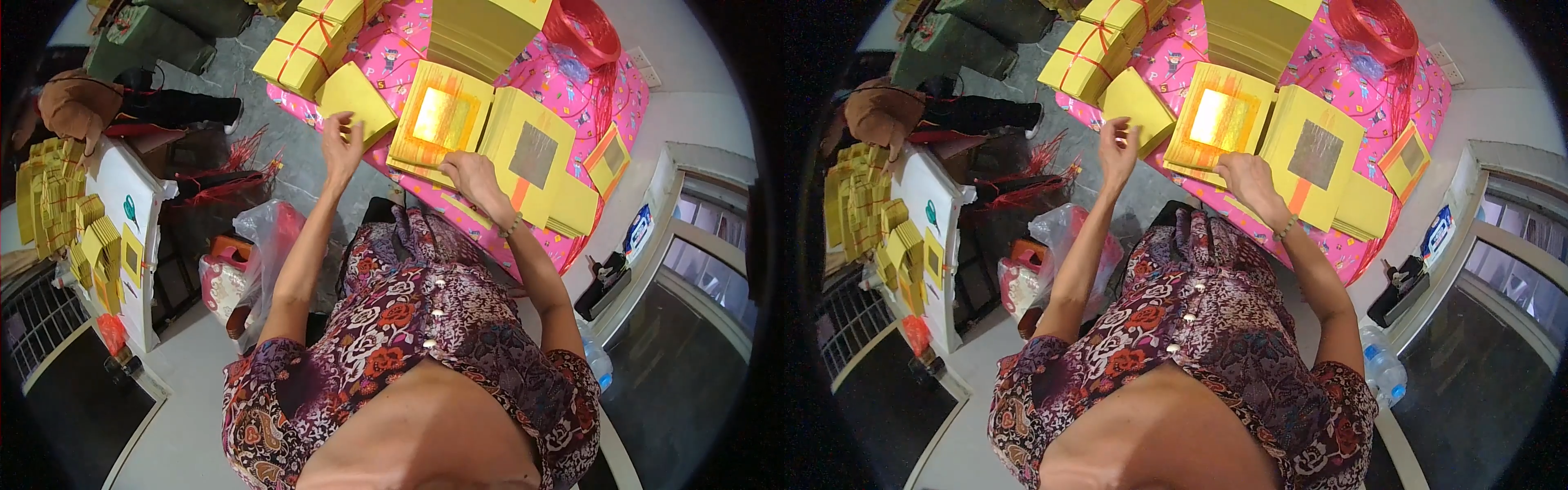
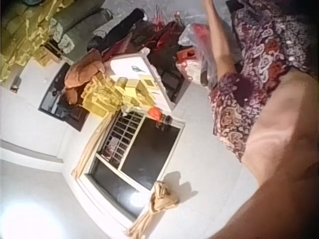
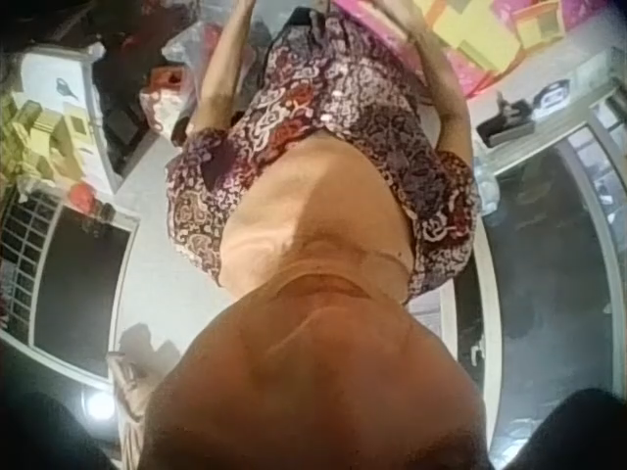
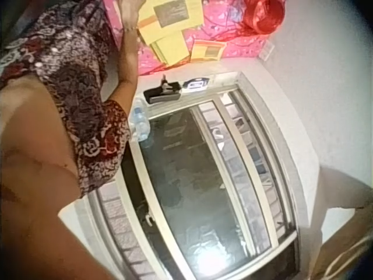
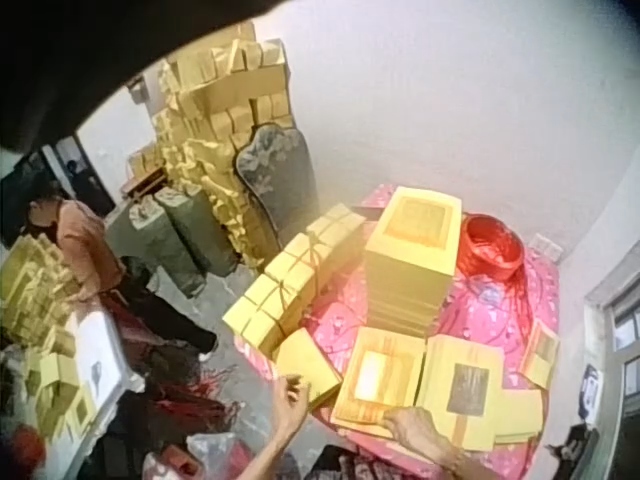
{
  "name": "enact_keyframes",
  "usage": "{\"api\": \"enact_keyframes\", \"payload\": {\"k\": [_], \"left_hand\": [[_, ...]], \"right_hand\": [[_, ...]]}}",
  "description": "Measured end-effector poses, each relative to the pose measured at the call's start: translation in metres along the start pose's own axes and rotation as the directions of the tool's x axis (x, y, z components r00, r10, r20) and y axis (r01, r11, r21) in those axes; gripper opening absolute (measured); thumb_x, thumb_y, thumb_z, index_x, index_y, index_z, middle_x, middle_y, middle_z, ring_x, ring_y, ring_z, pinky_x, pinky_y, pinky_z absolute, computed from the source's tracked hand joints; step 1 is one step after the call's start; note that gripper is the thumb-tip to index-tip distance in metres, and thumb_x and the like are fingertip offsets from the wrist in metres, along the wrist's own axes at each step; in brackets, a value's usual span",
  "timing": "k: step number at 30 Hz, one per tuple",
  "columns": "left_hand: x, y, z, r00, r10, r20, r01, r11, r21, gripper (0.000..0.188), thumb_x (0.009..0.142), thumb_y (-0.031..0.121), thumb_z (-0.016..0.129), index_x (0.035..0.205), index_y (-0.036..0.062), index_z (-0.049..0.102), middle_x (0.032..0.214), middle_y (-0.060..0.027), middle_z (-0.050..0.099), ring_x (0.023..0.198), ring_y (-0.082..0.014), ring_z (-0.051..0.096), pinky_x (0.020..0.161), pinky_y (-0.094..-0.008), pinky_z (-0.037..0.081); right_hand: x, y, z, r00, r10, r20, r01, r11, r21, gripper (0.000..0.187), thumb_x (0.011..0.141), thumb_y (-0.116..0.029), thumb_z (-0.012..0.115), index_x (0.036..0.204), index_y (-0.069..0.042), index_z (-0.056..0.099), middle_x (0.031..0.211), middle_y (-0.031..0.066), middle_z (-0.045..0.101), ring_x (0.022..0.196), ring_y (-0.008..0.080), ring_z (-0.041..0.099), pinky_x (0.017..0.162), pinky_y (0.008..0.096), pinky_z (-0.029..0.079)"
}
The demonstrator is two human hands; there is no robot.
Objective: Counting out individual sheets of yellow joss paper and stacking them on a table.
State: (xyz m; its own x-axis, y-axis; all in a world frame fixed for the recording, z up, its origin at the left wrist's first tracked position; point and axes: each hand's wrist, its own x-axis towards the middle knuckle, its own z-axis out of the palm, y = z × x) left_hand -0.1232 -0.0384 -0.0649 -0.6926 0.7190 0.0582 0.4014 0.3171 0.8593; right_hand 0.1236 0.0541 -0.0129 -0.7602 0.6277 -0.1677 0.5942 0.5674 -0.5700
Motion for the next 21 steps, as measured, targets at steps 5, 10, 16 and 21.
{"api": "enact_keyframes", "payload": {"k": [5, 10, 16, 21], "left_hand": [[-0.019, 0.045, -0.008, 0.811, 0.463, 0.359, -0.498, 0.867, 0.009, 0.035, 0.073, 0.024, 0.072, 0.101, 0.0063, 0.060, 0.095, -0.0098, 0.060, 0.090, -0.0247, 0.055, 0.079, -0.0368, 0.044], [-0.028, 0.066, 0.019, 0.592, 0.548, 0.591, -0.733, 0.671, 0.113, 0.041, 0.067, 0.028, 0.073, 0.102, 0.0115, 0.061, 0.100, -0.0054, 0.060, 0.099, -0.0247, 0.053, 0.084, -0.0380, 0.040], [-0.019, 0.070, 0.036, 0.586, 0.462, 0.666, -0.765, 0.587, 0.267, 0.023, 0.068, 0.018, 0.068, 0.090, 0.0159, 0.064, 0.088, -0.0047, 0.063, 0.083, -0.0223, 0.056, 0.075, -0.0350, 0.041], [0.004, 0.075, 0.019, 0.728, 0.427, 0.536, -0.561, 0.820, 0.109, 0.025, 0.072, 0.014, 0.064, 0.096, 0.0141, 0.068, 0.074, -0.0105, 0.064, 0.072, -0.0294, 0.059, 0.066, -0.0419, 0.046]], "right_hand": [[-0.002, 0.001, -0.003, 1.000, 0.006, -0.007, -0.006, 1.000, 0.002, 0.020, 0.083, -0.024, 0.059, 0.080, -0.004, 0.064, 0.072, 0.0151, 0.062, 0.067, 0.0341, 0.060, 0.059, 0.0431, 0.046], [-0.006, -0.004, -0.006, 0.999, 0.013, -0.050, -0.014, 1.000, -0.006, 0.021, 0.084, -0.025, 0.058, 0.081, -0.004, 0.063, 0.073, 0.0166, 0.062, 0.069, 0.0358, 0.060, 0.061, 0.0458, 0.047], [-0.009, -0.014, -0.016, 0.986, -0.005, -0.166, 0.013, 0.999, 0.048, 0.027, 0.082, -0.028, 0.061, 0.091, -0.003, 0.062, 0.088, 0.0149, 0.061, 0.083, 0.0329, 0.060, 0.070, 0.0411, 0.048], [-0.017, -0.019, -0.029, 0.813, 0.010, -0.582, 0.052, 0.995, 0.089, 0.049, 0.080, -0.031, 0.067, 0.115, 0.000, 0.051, 0.114, 0.0166, 0.052, 0.108, 0.0287, 0.052, 0.084, 0.0376, 0.047]]}}
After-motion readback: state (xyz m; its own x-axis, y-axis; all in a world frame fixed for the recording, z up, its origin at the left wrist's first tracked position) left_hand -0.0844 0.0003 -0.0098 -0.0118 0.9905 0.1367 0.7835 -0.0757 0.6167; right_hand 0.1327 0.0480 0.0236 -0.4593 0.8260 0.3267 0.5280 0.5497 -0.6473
